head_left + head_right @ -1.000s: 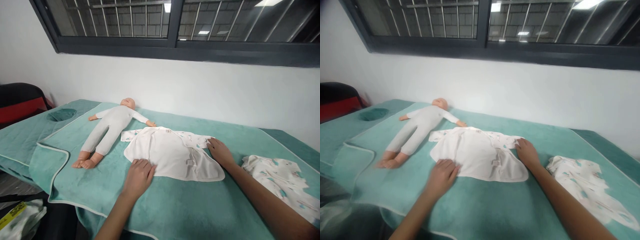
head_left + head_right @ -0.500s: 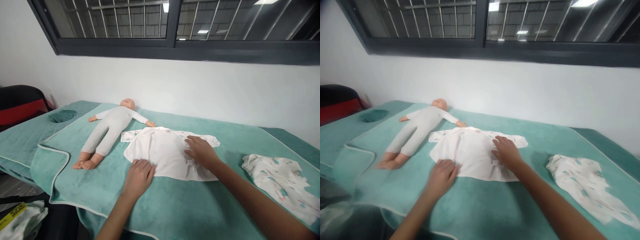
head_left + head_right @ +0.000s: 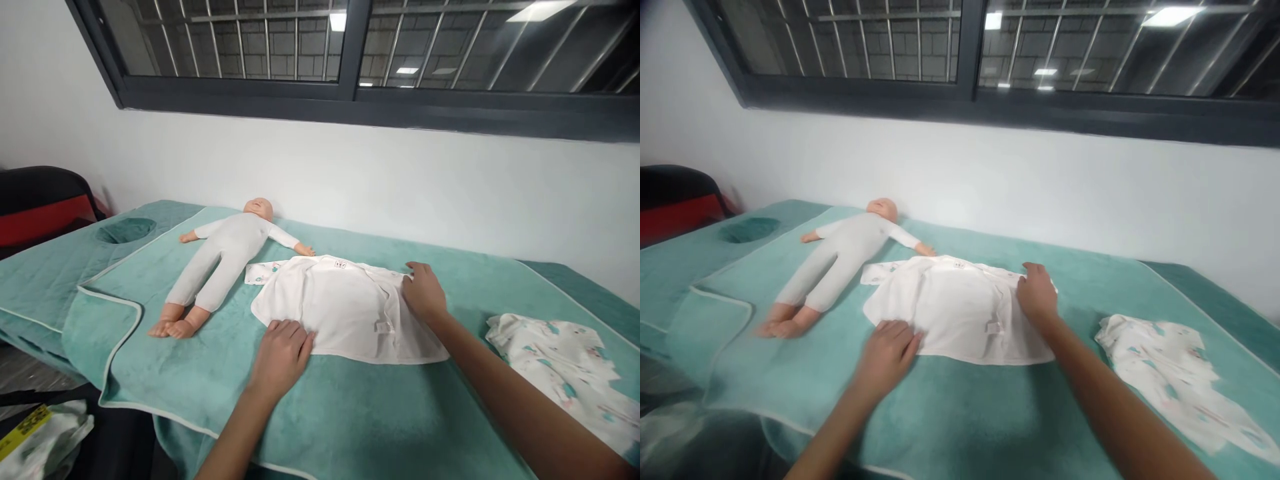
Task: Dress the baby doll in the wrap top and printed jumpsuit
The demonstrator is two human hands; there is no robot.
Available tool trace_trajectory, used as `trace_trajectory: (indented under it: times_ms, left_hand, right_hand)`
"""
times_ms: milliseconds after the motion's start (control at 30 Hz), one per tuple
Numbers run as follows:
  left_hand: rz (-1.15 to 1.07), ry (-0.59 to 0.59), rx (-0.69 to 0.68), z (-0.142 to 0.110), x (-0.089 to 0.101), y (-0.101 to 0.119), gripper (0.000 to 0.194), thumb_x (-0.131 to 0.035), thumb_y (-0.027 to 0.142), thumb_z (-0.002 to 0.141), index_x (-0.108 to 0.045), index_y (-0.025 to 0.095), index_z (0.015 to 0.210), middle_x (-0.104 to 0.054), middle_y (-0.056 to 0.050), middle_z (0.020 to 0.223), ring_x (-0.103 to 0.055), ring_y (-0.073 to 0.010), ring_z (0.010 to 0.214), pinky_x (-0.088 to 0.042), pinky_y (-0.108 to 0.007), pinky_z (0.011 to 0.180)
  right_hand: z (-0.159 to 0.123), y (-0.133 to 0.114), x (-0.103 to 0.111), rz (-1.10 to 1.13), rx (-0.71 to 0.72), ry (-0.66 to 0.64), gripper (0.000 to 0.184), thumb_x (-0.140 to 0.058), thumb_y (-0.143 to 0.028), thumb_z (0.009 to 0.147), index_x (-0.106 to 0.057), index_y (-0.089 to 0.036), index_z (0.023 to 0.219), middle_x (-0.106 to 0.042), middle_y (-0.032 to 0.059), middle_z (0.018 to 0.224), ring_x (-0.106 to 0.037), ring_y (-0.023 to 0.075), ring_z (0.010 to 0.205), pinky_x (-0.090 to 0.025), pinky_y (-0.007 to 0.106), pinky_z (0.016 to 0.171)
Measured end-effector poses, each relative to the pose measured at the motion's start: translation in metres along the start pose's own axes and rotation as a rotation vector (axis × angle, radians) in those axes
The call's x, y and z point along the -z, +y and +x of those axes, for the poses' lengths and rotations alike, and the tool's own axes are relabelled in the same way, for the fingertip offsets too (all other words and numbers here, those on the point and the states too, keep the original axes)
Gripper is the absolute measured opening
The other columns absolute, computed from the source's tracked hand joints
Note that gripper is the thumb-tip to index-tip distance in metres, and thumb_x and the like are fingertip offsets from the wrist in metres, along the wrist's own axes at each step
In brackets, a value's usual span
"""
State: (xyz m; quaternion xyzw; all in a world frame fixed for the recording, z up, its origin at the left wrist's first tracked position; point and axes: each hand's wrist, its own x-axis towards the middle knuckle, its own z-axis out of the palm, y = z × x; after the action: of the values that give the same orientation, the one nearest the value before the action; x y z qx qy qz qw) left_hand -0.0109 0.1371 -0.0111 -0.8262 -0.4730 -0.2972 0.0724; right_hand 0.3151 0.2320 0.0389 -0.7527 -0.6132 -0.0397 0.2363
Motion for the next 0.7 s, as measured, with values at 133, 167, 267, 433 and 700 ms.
trace_trajectory:
  times_ms: [133,167,267,433,700]
  left_hand:
    - [0.005,0.0,0.007,-0.001,0.0,-0.001,0.031,-0.045,0.024,0.095,-0.053,0.019,0.066,-0.057,-0.001,0.067,-0.053,-0.017,0.069,-0.034,-0.035,0.07]
    - [0.007,0.0,0.008,-0.001,0.0,-0.001,0.031,-0.045,0.024,0.095,-0.053,0.019,0.066,-0.057,-0.001,0.067,-0.053,-0.017,0.069,-0.034,-0.035,0.069]
    - [0.009,-0.005,0.007,-0.001,0.0,0.0,0.031,-0.045,0.024,0.095,-0.053,0.019,0.066,-0.057,-0.001,0.066,-0.053,-0.0171,0.068,-0.033,-0.035,0.069]
    - [0.007,-0.005,0.004,0.0,0.001,0.001,0.031,-0.045,0.025,0.095,-0.053,0.019,0.066,-0.057,-0.002,0.066,-0.053,-0.0168,0.068,-0.033,-0.034,0.069]
    - [0.012,-0.01,0.0,0.001,0.0,0.0,0.031,-0.046,0.024,0.095,-0.052,0.019,0.065,-0.056,-0.002,0.065,-0.052,-0.0167,0.068,-0.034,-0.034,0.069]
  right_hand:
    - [-0.023,-0.028,-0.003,0.054,0.382,0.016,0.039,-0.034,-0.018,0.091,-0.057,-0.013,0.121,-0.056,0.0137,0.13,-0.048,0.0248,0.123,-0.036,0.038,0.106]
    - [-0.029,-0.036,-0.006,0.083,0.414,-0.053,0.038,-0.035,-0.02,0.091,-0.057,-0.014,0.121,-0.056,0.0121,0.13,-0.048,0.0233,0.124,-0.036,0.037,0.107]
    - [-0.039,-0.054,-0.024,0.077,0.365,-0.275,0.043,-0.037,-0.029,0.094,-0.051,-0.014,0.132,-0.052,0.0103,0.139,-0.045,0.0214,0.129,-0.033,0.036,0.11]
    - [-0.028,-0.072,-0.059,0.001,0.329,-0.352,0.052,-0.045,-0.036,0.092,-0.048,-0.006,0.134,-0.041,0.0179,0.148,-0.035,0.0276,0.137,-0.026,0.041,0.113]
    - [0.01,-0.09,-0.074,-0.011,0.304,-0.215,0.039,-0.035,-0.029,0.096,-0.054,-0.011,0.124,-0.055,0.0173,0.128,-0.049,0.0277,0.117,-0.036,0.039,0.1]
